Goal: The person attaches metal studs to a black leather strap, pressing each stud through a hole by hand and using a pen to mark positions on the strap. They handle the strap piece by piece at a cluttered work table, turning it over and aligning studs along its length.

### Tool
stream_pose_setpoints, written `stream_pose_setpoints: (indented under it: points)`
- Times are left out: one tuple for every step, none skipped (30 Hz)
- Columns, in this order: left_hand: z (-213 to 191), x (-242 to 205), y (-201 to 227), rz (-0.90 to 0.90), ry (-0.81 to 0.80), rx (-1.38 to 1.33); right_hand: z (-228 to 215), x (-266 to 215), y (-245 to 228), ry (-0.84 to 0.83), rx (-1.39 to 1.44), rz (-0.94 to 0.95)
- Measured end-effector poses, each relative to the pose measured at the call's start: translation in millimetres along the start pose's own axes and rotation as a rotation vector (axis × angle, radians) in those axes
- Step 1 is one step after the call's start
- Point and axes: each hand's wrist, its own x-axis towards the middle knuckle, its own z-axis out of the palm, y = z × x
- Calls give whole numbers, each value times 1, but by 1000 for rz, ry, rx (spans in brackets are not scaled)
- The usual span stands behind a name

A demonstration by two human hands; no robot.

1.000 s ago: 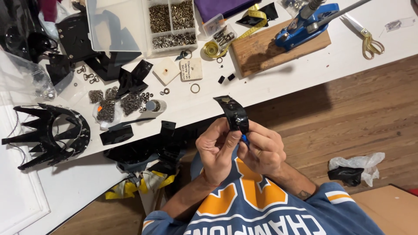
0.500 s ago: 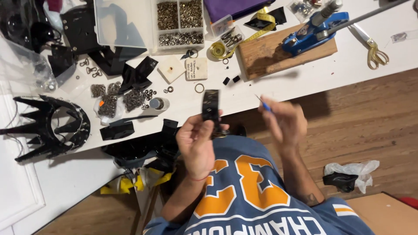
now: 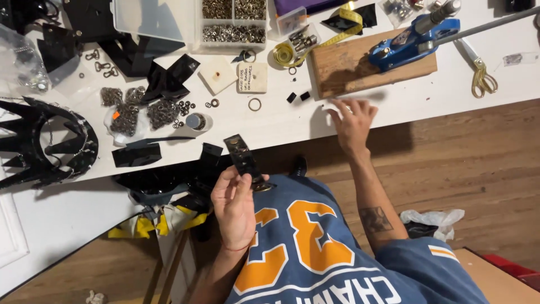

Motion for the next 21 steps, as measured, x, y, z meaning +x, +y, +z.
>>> stream_pose_setpoints:
  points:
    - [4,-1,1,-32,18,10,0,2,-9,-35,-10,-64]
    - [6,-4,1,-37,22,11,4,0,-9,-40,-9,-61]
    - [8,-8,1,-37,6,6,7,-1,-9,-54,-34,-75]
    - [10,-7,2,-21,-11,0,15,4,-10,-58,-51,-99]
    - [13,-8,4,-11,-9,2,17,4,-9,-55,-44,-107]
    - [16,-9,7,-14,-52,84,22,4,-9,-76,-50,-79]
    - [19,-11,10,-17,-95,167,26,3,-10,-98,-55,-51]
    - [19,-12,9,-10,-85,169,18,4,-20,-101,-47,-60]
    - [20,-14,8,-33,-83,129,10,5,-29,-104,-24,-50]
    - [21,-13,7,-59,-90,87,1,6,-36,-102,-8,-35]
    - [23,-11,8,-54,-89,86,-7,3,-48,-100,-7,-39]
    - [25,-11,9,-51,-124,126,-15,0,-60,-188,423,161]
    - [28,-10,9,-49,-159,165,-23,-4,-71,-275,854,362]
    - [28,-10,7,-58,-163,166,-39,-9,-84,-271,850,371]
    - [29,-11,5,-61,-170,174,-54,-13,-97,-315,1015,386]
    - [31,-9,2,-62,-186,179,-69,-15,-108,-348,1177,395]
    - [32,-7,0,-71,-200,176,-80,-17,-115,-335,1169,401]
    - [33,-7,0,-52,-211,172,-90,-18,-122,-362,1312,410]
    - [34,-7,0,-33,-223,168,-100,-20,-130,-388,1454,418]
    - [35,-7,1,-33,-227,167,-104,-21,-133,-384,1453,416]
    - [36,-6,2,-25,-236,208,-108,-21,-135,-387,1522,456]
